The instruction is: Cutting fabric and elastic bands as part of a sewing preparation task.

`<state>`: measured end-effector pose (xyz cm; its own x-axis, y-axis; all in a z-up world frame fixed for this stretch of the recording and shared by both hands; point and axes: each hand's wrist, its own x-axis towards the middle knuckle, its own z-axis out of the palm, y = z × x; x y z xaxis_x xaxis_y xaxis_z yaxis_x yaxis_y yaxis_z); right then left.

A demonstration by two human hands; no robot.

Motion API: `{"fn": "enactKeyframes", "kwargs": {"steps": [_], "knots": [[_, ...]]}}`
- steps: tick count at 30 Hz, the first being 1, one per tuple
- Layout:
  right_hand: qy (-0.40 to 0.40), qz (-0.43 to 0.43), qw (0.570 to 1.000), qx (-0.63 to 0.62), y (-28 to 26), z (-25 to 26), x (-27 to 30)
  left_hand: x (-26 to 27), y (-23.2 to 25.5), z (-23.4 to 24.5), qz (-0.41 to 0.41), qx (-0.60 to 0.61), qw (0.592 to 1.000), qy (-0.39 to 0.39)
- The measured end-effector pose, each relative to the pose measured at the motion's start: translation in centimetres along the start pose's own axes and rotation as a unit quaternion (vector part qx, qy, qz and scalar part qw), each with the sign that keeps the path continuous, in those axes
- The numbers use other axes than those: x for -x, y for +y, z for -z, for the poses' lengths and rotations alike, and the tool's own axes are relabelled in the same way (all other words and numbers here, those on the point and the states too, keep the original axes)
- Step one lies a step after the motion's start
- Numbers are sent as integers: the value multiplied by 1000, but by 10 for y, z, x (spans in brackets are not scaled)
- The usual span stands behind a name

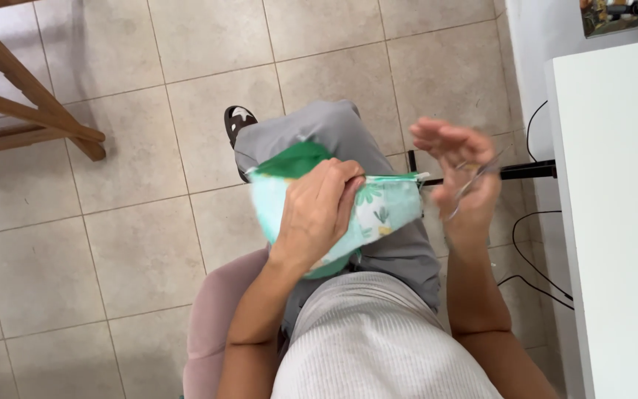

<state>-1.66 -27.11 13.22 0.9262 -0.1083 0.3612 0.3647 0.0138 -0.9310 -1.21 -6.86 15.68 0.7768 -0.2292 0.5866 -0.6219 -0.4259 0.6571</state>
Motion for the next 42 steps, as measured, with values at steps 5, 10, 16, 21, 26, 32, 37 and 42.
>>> {"fn": "enactKeyframes", "kwargs": {"steps": [5,10,16,21,26,32,37,42], "knots": [[33,-23,998,57,13,-5,24,-4,17,17,105,172,978,-49],[20,-77,997,-8,27,8,22,-1,19,24,139,207,966,-65],[89,62,992,71,-21,13,36,-23,19,20,-20,124,991,-49],[-152,137,978,48,-148,0,58,-32,34,22,-188,29,978,-84],[-6,210,876,433,-113,30,40,13,-10,-11,-108,450,877,134],[-137,-181,954,198,6,45,18,87,-54,-35,157,464,848,203],[-239,-160,924,254,17,40,6,104,-71,-29,160,437,860,212],[-276,-72,900,330,6,41,10,107,-77,-29,150,422,870,207]]}}
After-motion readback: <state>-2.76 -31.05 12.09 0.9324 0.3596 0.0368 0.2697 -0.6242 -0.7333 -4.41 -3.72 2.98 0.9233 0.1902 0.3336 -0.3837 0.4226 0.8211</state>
